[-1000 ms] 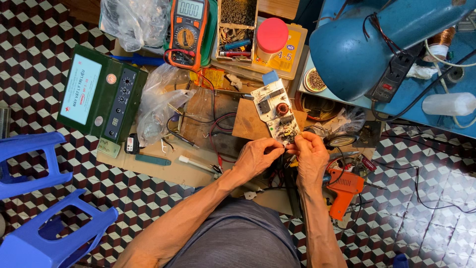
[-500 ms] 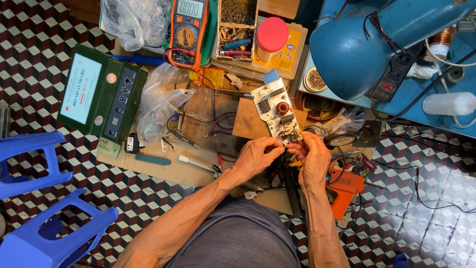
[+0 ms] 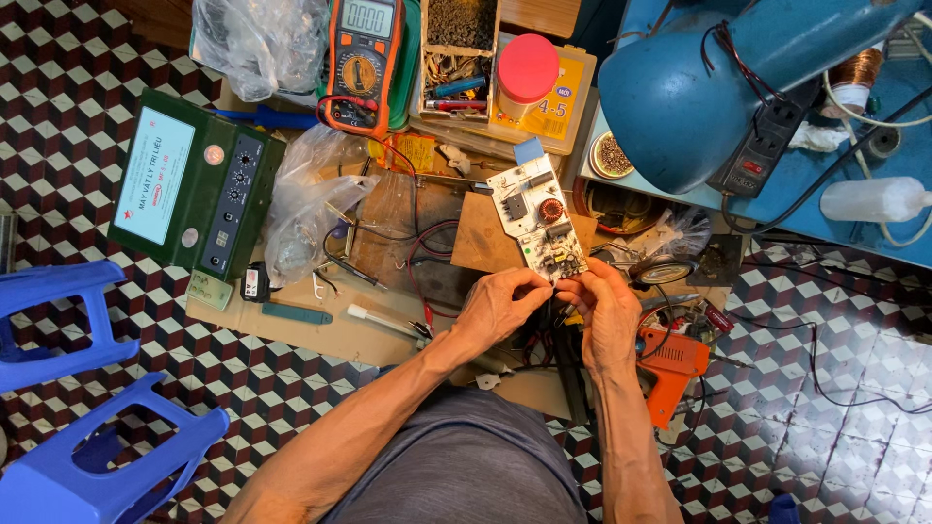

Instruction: The person tests a circuit board with a multimeter, then uses a heat gun to apply heat to the board. They flip the board over multiple times and inspect it. Finally, they pick up a standing fan and place it on the workbench.

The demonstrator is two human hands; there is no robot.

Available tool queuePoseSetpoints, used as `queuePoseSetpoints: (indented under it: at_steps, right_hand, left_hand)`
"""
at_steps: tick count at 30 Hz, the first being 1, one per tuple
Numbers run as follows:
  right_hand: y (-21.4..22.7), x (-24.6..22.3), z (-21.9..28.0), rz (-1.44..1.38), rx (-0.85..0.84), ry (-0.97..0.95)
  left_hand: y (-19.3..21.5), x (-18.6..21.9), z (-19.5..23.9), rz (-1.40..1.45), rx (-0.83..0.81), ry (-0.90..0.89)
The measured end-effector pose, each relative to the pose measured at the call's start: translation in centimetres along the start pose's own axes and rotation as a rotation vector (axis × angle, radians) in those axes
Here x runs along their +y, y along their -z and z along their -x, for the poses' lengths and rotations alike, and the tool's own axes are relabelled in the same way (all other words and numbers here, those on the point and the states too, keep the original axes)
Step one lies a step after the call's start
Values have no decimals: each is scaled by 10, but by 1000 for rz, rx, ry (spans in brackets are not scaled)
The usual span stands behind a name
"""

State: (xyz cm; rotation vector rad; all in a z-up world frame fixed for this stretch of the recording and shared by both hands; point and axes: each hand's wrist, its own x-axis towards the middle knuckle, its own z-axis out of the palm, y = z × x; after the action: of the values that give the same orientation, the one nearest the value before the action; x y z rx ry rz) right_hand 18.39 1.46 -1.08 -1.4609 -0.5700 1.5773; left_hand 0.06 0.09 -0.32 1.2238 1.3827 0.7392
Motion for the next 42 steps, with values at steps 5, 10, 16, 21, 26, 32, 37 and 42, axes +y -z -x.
queuePoseSetpoints:
  at_steps: [5,10,16,21,26,32,37,42]
  right_hand:
    - [-3,-3,2,20,-5,-12]
    - [-4,-3,2,18,-11,0]
    - [-5,-2,3,19,3,-6]
    - [-8,-5,4,14,-9,-6]
    - [-16,-10,17,62,10,-34]
    - [-13,-9,26,516,70,-90]
    - [-1,12,28,488,80,12]
    - [10,33,33,432,94,-9]
  left_hand:
    - [0,-1,0,4,0,5]
    - [-1,-2,0,8,8,-2]
    - [0,-1,1,18,4,21]
    - [3,3,2,22,15,-8]
    - [10,4,11,36,22,6]
    - [23,1,19,-69,35,-26]
    - [33,-4,27,-130,40,-69]
    - [34,-9,32,-62,49,-94]
